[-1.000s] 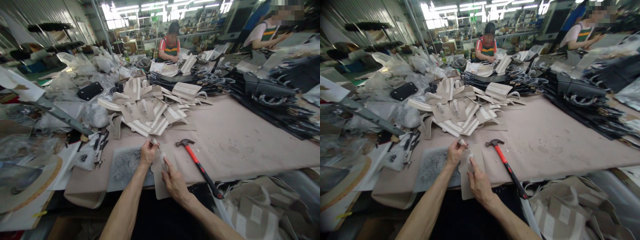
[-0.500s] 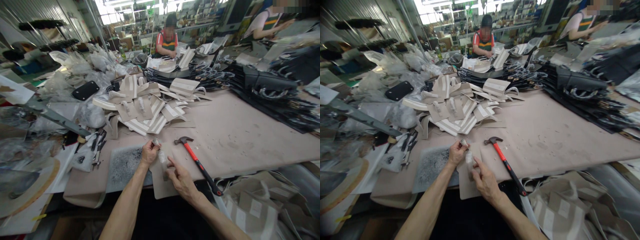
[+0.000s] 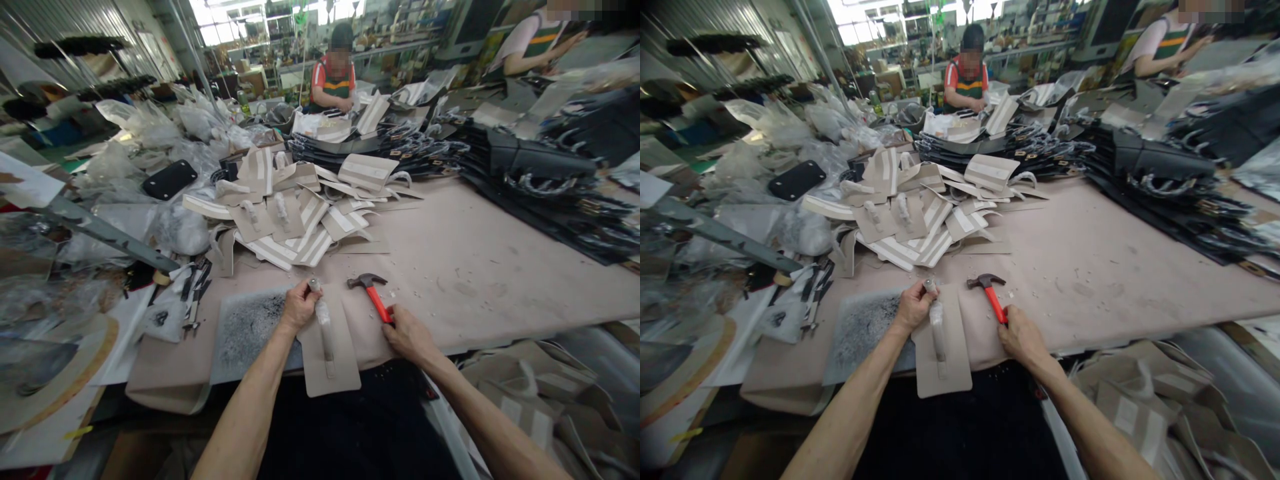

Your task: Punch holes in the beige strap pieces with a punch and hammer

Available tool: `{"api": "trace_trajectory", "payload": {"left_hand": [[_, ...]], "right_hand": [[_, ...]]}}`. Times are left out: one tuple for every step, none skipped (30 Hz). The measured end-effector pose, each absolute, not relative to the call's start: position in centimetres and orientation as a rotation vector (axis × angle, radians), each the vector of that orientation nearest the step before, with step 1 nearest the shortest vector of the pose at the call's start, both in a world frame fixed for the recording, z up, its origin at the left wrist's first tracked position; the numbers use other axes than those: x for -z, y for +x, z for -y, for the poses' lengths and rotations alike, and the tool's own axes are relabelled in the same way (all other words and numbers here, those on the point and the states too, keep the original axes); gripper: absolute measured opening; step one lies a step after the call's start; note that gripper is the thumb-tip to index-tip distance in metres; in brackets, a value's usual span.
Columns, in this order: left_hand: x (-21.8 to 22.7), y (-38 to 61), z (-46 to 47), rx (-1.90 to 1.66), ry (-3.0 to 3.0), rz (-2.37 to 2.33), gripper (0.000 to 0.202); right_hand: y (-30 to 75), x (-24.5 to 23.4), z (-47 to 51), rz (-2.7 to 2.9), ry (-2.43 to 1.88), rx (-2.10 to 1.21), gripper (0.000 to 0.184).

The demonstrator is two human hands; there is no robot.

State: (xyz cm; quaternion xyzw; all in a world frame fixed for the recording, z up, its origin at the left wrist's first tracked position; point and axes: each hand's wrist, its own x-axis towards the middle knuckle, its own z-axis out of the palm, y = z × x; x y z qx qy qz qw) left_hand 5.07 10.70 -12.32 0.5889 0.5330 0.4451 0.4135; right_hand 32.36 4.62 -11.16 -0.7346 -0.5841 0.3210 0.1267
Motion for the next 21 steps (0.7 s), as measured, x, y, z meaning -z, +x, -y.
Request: {"api": "trace_trajectory", "payload": {"left_hand": [[12.2,5.1,-10.6,-1.116,1.510,-1.343,0.012],[12.1,5.1,-10.5,-1.120,1.537,-1.347,0.012],[12.0,5.2,-10.4,-1.130,1.560,-1.352,0.012],[12.0,5.3,-10.3,-1.142,1.577,-1.359,0.011],[12.0,5.3,-10.2,-1.154,1.587,-1.367,0.011],[12.0,5.4,-10.1,-1.165,1.588,-1.376,0.011],[12.0,5.5,-10.1,-1.170,1.586,-1.384,0.011],[12.1,5.5,-10.0,-1.171,1.584,-1.390,0.011],[12.1,5.6,-10.0,-1.171,1.586,-1.398,0.011],[12.2,5.6,-10.0,-1.173,1.593,-1.409,0.011],[12.3,5.6,-9.9,-1.173,1.607,-1.420,0.011],[12.4,5.6,-9.9,-1.172,1.622,-1.431,0.010],[12.6,5.6,-9.9,-1.169,1.638,-1.440,0.010],[12.7,5.6,-9.8,-1.164,1.651,-1.446,0.009],[12.9,5.6,-9.8,-1.157,1.665,-1.450,0.008],[13.0,5.5,-9.8,-1.146,1.680,-1.450,0.008],[13.0,5.5,-9.8,-1.139,1.695,-1.451,0.007],[13.1,5.5,-9.8,-1.136,1.705,-1.449,0.007],[13.1,5.5,-9.8,-1.139,1.710,-1.444,0.009],[13.0,5.5,-9.8,-1.142,1.710,-1.437,0.011],[12.9,5.5,-9.8,-1.147,1.705,-1.427,0.013]], "right_hand": [[32.2,10.6,-4.8,1.556,-2.082,-1.156,0.012],[32.0,10.0,-5.0,1.430,-2.011,-1.348,0.010],[31.8,9.4,-5.1,1.324,-1.938,-1.511,0.010],[31.4,8.7,-5.1,1.238,-1.867,-1.634,0.011],[31.0,7.9,-5.0,1.180,-1.809,-1.704,0.014],[30.5,7.2,-4.9,1.150,-1.766,-1.718,0.018],[29.9,6.4,-4.7,1.147,-1.727,-1.691,0.022],[29.4,5.6,-4.6,1.201,-1.691,-1.607,0.025],[28.8,4.8,-4.5,1.321,-1.658,-1.464,0.028],[28.4,4.1,-4.5,1.492,-1.629,-1.271,0.030],[28.0,3.5,-4.5,1.676,-1.603,-1.075,0.031],[27.8,2.9,-4.6,1.854,-1.583,-0.902,0.029],[27.7,2.4,-4.8,2.015,-1.575,-0.764,0.027],[27.6,1.9,-5.0,2.156,-1.580,-0.668,0.025],[27.7,1.4,-5.1,2.273,-1.589,-0.610,0.023],[27.8,0.7,-5.3,2.358,-1.592,-0.573,0.021],[28.0,0.0,-5.5,2.398,-1.582,-0.544,0.021],[28.1,-0.9,-5.6,2.384,-1.563,-0.510,0.022],[28.1,-1.8,-5.6,2.318,-1.542,-0.471,0.024],[28.0,-2.6,-5.6,2.208,-1.523,-0.428,0.025],[27.8,-3.2,-5.6,2.067,-1.507,-0.381,0.025]]}}
